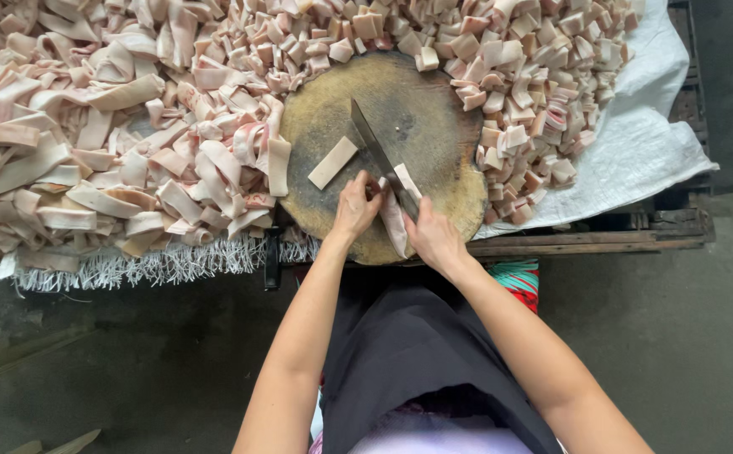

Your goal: The person is using a cleaver to chop pieces of raw pork fat and skin into small cubes on a wooden cutting board. They also sharpen the cleaver using a sharpening rod.

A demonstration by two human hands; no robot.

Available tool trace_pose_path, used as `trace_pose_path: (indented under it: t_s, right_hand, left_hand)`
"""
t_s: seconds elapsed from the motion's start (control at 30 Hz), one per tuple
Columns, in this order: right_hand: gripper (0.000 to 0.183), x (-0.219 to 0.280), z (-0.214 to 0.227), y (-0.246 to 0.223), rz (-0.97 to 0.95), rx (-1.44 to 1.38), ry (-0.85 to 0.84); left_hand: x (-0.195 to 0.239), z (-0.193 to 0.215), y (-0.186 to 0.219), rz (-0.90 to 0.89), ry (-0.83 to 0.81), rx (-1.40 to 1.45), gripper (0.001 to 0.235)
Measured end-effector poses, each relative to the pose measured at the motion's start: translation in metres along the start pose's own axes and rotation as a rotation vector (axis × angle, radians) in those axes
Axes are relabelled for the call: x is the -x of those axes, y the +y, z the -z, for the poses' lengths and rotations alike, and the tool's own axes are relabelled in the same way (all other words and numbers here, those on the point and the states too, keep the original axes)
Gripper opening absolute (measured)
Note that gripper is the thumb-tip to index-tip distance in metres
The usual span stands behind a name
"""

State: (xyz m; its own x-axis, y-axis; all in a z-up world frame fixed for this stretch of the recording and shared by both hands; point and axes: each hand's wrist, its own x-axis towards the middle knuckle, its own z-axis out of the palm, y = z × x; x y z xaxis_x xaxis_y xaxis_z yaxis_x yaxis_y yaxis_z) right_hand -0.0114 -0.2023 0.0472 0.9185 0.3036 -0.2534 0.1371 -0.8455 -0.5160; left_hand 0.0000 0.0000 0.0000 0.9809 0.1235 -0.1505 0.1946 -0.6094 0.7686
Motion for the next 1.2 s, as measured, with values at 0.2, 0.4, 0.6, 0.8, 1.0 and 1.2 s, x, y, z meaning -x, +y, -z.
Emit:
trace_pose_path:
  t_s: [0.2,0.4,0.6,0.8,1.0,1.2]
  right_hand:
    - [0.044,-0.037,0.043,-0.031,-0.086,-0.186,-0.151]
    - [0.043,0.042,0.088,0.004,-0.017,-0.253,0.161]
    - [0.043,0.091,0.069,0.045,-0.176,-0.160,0.204]
    - [0.045,0.094,0.058,0.058,-0.172,-0.134,0.160]
    - [0.043,0.085,0.068,0.061,-0.180,-0.173,0.107]
    - [0.041,0.088,0.089,0.043,-0.215,-0.250,0.154]
  left_hand:
    - [0.005,0.051,0.005,0.130,0.084,0.222,0.033]
    - [-0.008,0.106,-0.013,0.001,0.576,-0.349,0.043]
    - [-0.031,0.009,0.025,-0.224,0.147,-0.141,0.044]
    - [-0.040,-0.028,0.064,-0.145,-0.199,-0.189,0.031]
    - [-0.019,0.003,0.116,0.008,-0.306,0.249,0.029]
    - [-0.014,-0.010,0.063,0.014,0.023,0.078,0.028]
